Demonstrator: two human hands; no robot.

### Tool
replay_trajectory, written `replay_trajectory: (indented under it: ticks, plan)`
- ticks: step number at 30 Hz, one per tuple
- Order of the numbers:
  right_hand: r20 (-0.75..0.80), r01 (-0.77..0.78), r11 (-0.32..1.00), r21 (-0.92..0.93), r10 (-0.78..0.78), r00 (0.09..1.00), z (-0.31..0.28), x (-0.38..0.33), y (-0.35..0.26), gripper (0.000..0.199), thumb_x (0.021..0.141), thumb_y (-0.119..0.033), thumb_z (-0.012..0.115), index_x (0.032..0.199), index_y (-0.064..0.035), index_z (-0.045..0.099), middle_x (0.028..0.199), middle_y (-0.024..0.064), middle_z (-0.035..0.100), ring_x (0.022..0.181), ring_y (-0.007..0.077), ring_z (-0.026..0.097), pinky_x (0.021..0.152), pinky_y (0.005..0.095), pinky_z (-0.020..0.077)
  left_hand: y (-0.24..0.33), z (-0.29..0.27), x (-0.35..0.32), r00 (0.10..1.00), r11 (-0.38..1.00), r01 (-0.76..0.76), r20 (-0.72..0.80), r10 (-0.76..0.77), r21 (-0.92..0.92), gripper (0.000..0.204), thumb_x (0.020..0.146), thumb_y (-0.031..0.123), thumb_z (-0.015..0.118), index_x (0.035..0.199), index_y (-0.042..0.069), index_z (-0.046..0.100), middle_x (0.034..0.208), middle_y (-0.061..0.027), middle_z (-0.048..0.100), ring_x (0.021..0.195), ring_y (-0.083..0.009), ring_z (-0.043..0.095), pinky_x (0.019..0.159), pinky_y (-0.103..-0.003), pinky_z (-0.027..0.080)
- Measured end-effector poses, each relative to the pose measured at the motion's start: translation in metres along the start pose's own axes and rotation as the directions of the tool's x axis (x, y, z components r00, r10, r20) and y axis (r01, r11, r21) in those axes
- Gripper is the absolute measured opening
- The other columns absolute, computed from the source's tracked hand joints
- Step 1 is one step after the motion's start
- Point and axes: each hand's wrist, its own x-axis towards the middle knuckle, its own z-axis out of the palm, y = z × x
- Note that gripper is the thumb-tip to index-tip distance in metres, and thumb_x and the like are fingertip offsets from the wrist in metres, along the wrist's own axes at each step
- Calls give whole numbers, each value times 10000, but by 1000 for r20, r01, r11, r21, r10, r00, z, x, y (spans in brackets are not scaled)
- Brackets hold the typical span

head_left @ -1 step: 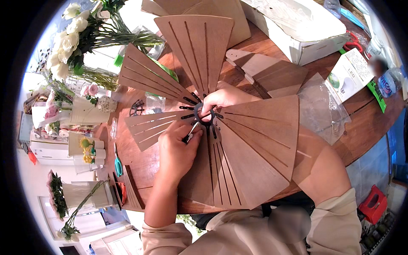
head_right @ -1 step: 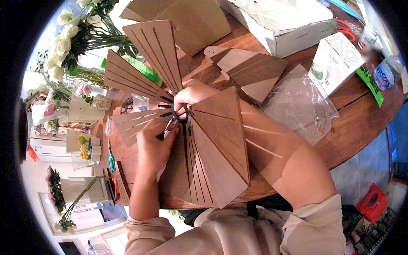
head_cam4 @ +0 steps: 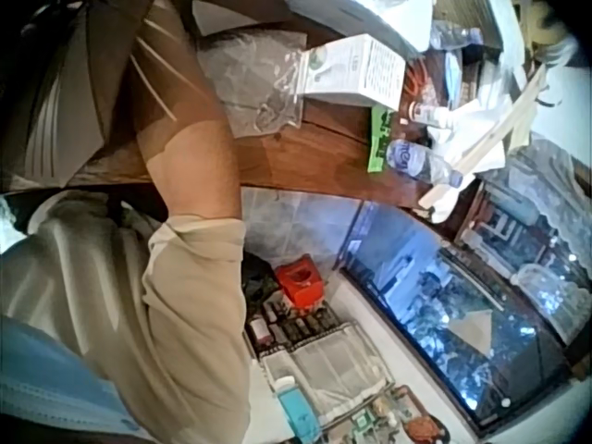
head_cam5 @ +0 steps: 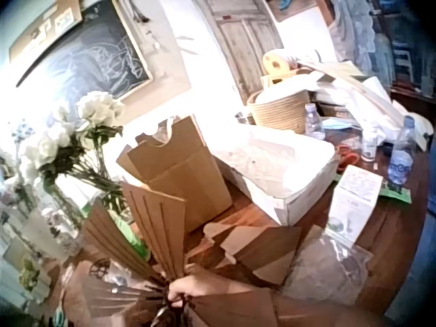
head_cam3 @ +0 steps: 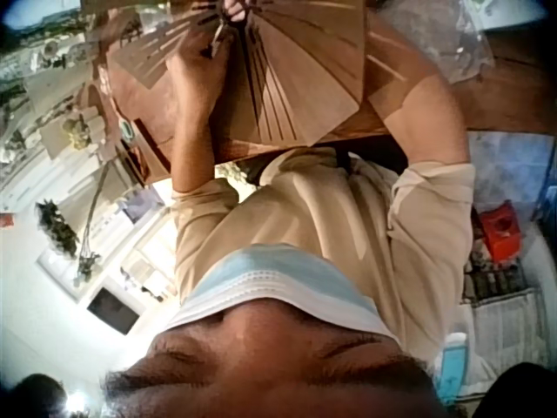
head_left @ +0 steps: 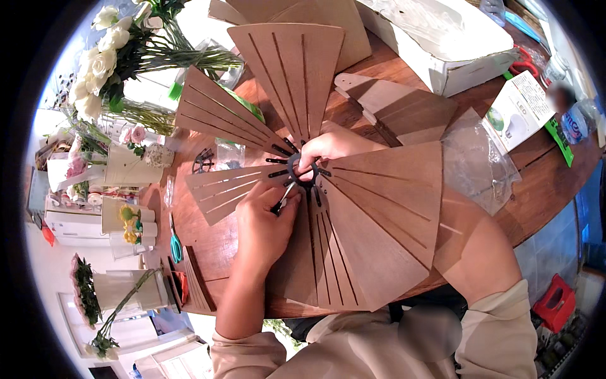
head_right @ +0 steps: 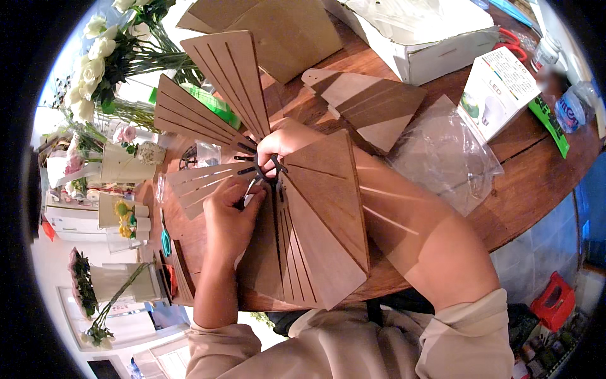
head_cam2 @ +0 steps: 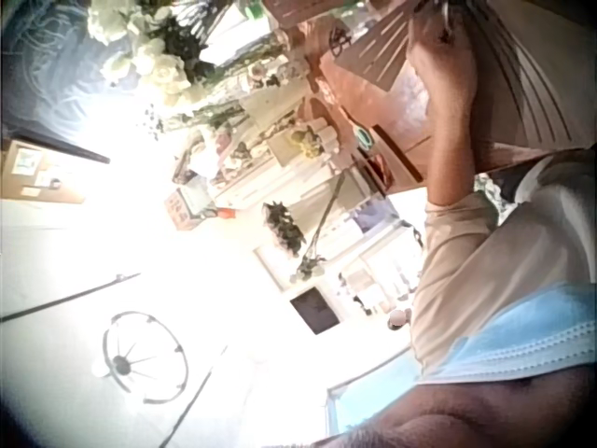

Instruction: The person assembles a wooden fan by inserting individual slats into a central black hub. They use a small metal tool to secure the slats into place, working methodically around the circular hub to complete the fan structure.

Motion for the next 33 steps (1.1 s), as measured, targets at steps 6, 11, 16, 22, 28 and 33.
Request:
replay_trajectory:
  ticks: [6,11,16,22,28,33]
  plan:
    - [-14,-23,1000,5,23,1000,-1,3,7,87,890,-26,683,893,57,709,827,84,677,752,138,685,647,279,565,3,9,-13,992,991,-107,-59,113,85,165,821,63,801,971,-2,783,1004,-136,720,839,-311,721,747,-369,574]
    - [18,-31,998,-55,32,999,1,1,0,89,896,-20,679,905,64,707,826,91,674,731,142,674,644,279,574,3,8,-29,987,960,-147,-24,157,238,315,800,145,812,1088,22,773,1107,-131,697,813,-317,734,704,-389,606]
    - [-19,-23,999,29,24,1000,5,-3,-4,85,899,7,656,905,77,704,786,85,658,706,132,642,637,291,573,24,-4,-26,995,962,-79,86,59,263,409,716,94,789,1118,19,769,1080,-142,687,824,-322,720,740,-408,601]
    - [-15,19,995,93,-18,1000,1,2,1,105,877,-28,661,868,60,717,767,74,656,665,131,631,601,289,547,-2,0,-22,993,989,-113,-14,115,100,411,684,77,775,1088,0,780,1022,-150,689,768,-289,701,689,-375,571]
    - [-157,-134,987,93,147,977,12,1,-13,194,962,-135,681,1053,21,753,870,24,705,779,69,646,683,229,517,11,-1,-14,999,994,-33,0,33,100,363,726,31,735,1082,-23,779,964,-139,716,820,-232,693,764,-323,547]
    - [-193,-106,992,67,117,974,21,6,-15,247,985,-198,689,1071,23,761,790,-14,658,689,53,594,596,214,451,5,-12,-2,993,995,95,76,-93,-26,292,765,52,752,1045,-24,782,889,-129,732,763,-202,688,708,-316,531]
